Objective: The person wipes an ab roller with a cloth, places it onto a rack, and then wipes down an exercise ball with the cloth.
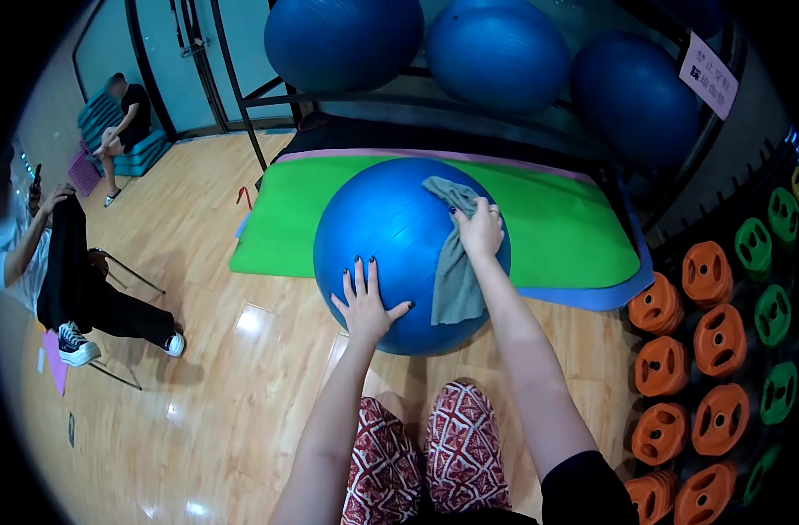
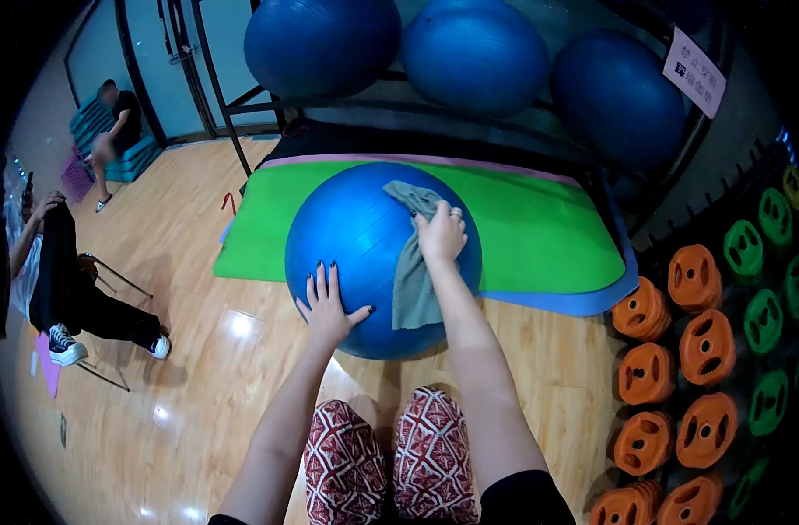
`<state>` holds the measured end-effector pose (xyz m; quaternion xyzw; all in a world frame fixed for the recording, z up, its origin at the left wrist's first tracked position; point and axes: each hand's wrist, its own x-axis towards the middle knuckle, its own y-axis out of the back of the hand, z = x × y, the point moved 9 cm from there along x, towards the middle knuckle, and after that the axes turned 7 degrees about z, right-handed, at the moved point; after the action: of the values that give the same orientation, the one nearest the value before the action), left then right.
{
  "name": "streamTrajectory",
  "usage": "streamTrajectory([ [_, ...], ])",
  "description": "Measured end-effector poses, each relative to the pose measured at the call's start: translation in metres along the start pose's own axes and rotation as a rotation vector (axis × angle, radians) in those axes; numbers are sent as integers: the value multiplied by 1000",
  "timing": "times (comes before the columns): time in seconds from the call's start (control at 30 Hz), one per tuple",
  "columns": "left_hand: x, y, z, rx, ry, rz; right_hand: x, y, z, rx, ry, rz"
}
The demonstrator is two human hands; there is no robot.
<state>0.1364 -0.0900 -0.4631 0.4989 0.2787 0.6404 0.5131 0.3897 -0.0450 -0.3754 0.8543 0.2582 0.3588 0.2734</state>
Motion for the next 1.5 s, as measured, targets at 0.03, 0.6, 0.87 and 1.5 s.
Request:
streamTrajectory([
  [0.03, -5, -1, -5, -11, -6, 12, 4, -3, 5, -3, -29, -31],
  [0.6, -24, 53, -3, -249, 68, 111, -77, 36, 33, 164, 81, 21],
  [0.87, -32, 49, 53, -91, 17, 2, -121, 73, -27, 295, 600, -96],
  [1.5, -34, 40, 36, -24, 62, 20, -48, 28, -39, -10, 432, -74],
])
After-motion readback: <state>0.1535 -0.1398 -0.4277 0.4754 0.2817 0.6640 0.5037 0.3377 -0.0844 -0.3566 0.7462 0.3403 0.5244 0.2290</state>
